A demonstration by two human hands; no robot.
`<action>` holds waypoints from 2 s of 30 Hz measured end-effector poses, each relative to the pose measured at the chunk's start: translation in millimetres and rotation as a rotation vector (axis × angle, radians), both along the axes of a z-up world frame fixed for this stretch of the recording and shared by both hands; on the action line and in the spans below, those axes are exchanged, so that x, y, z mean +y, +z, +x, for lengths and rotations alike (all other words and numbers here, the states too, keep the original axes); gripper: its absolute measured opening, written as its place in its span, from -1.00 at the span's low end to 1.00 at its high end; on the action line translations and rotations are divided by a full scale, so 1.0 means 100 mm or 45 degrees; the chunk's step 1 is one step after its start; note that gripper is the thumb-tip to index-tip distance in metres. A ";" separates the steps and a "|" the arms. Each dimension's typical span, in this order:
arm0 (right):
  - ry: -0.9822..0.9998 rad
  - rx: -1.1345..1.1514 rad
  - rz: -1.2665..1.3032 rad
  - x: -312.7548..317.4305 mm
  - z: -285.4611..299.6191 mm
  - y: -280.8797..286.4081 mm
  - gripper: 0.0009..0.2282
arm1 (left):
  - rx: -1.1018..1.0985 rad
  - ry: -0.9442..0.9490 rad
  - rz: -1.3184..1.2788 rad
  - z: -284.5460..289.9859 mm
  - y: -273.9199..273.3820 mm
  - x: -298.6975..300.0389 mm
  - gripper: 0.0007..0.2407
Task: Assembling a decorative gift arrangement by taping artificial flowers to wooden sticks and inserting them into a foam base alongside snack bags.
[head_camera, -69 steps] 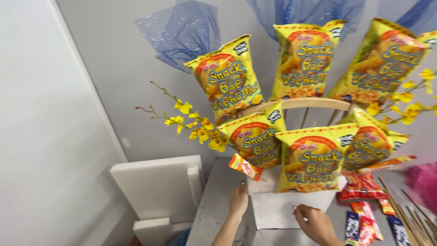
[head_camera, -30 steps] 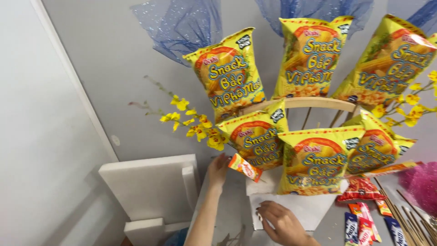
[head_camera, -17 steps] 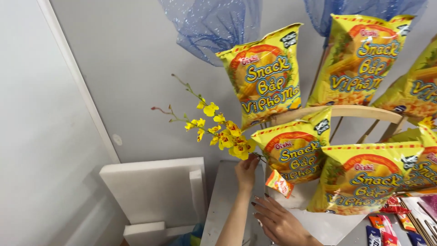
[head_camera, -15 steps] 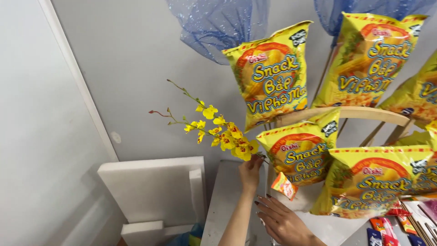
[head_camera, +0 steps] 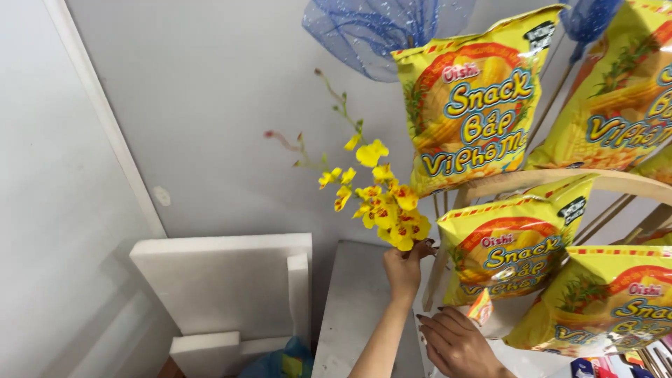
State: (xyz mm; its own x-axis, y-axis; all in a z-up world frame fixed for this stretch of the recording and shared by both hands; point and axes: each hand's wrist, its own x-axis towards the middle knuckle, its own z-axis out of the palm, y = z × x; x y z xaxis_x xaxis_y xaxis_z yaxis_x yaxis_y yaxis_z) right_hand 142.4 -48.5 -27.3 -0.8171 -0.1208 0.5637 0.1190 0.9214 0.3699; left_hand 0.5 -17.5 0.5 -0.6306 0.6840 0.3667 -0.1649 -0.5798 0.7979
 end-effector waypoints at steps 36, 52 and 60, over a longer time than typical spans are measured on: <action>-0.084 -0.020 -0.113 -0.14 -0.14 -0.02 -0.88 | 0.167 0.328 0.126 -0.28 0.45 -0.65 -0.94; -0.088 -0.031 -0.111 -0.04 -0.10 -0.18 -0.90 | 0.293 0.246 0.014 -0.16 0.12 -0.38 -0.85; 0.016 -0.087 -0.083 -0.09 -0.14 0.00 -0.92 | 0.149 0.031 0.007 -0.08 0.29 -0.45 -0.86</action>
